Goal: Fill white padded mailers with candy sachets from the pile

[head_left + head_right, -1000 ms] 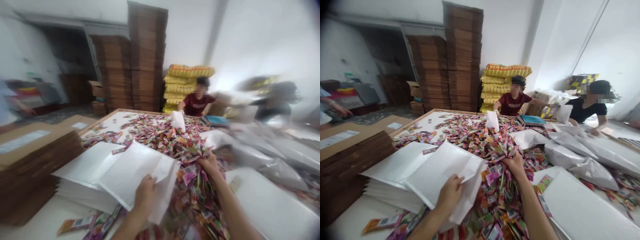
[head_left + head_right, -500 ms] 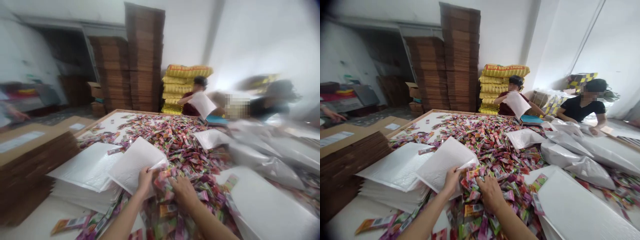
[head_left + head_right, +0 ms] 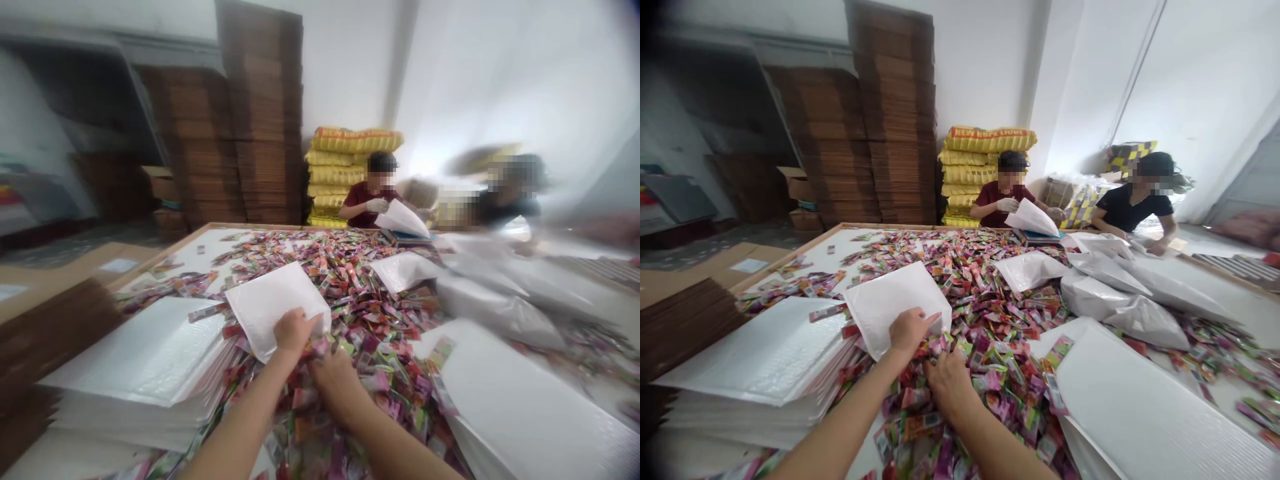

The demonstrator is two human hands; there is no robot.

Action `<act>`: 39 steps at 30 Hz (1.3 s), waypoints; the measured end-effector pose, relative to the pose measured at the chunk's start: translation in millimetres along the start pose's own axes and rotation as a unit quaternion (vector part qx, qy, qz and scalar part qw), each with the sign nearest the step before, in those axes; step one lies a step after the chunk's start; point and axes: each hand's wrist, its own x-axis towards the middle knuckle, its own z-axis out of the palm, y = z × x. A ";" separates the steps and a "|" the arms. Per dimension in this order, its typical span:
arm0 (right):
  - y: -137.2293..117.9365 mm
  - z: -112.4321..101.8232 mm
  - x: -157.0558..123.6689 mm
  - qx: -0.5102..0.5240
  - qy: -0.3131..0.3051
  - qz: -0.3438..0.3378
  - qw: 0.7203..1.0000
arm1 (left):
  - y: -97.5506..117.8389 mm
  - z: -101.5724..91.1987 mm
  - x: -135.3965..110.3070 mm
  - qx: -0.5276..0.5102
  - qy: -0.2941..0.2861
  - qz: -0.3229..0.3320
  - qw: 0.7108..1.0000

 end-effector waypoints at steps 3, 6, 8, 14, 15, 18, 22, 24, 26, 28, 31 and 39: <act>2.1 3.1 3.5 0.027 -0.011 -0.034 0.999 | 11.9 5.2 9.3 0.011 -0.037 0.109 0.993; 16.5 4.6 9.8 0.083 -0.019 -0.016 0.996 | 22.4 13.4 0.0 0.017 -0.104 0.221 0.970; 27.5 4.2 10.3 0.104 -0.025 0.033 0.994 | 14.4 13.1 -10.9 0.029 -0.120 0.253 0.960; 28.1 -2.4 10.7 0.100 -0.053 0.129 0.985 | -57.2 -15.8 -35.6 0.102 -0.021 0.138 0.985; 24.5 -2.7 13.7 0.103 -0.058 0.131 0.984 | -62.0 -19.5 -39.2 0.108 -0.011 0.119 0.987; 16.3 -0.7 25.6 0.115 -0.066 0.139 0.981 | -50.5 -20.4 -52.5 0.105 0.007 0.117 0.987; 21.1 1.0 33.3 0.133 -0.070 0.175 0.973 | -20.3 -8.0 -71.1 0.065 0.036 0.246 0.966; 26.4 -1.6 31.9 0.152 -0.069 0.231 0.958 | -21.2 -4.0 -73.0 0.039 0.088 0.234 0.967; 29.1 -4.8 30.1 0.185 -0.058 0.296 0.935 | -30.5 -2.5 -67.0 0.010 0.156 0.171 0.973; 28.5 -6.0 30.4 0.221 -0.041 0.341 0.913 | -39.1 -1.0 -55.2 -0.042 0.201 0.097 0.974; 27.8 -1.0 35.5 0.259 -0.031 0.366 0.893 | -41.3 7.1 -37.2 -0.131 0.188 -0.004 0.974; 50.4 19.1 44.2 0.311 0.003 0.423 0.851 | -39.5 23.2 -54.0 -0.037 0.107 0.053 0.992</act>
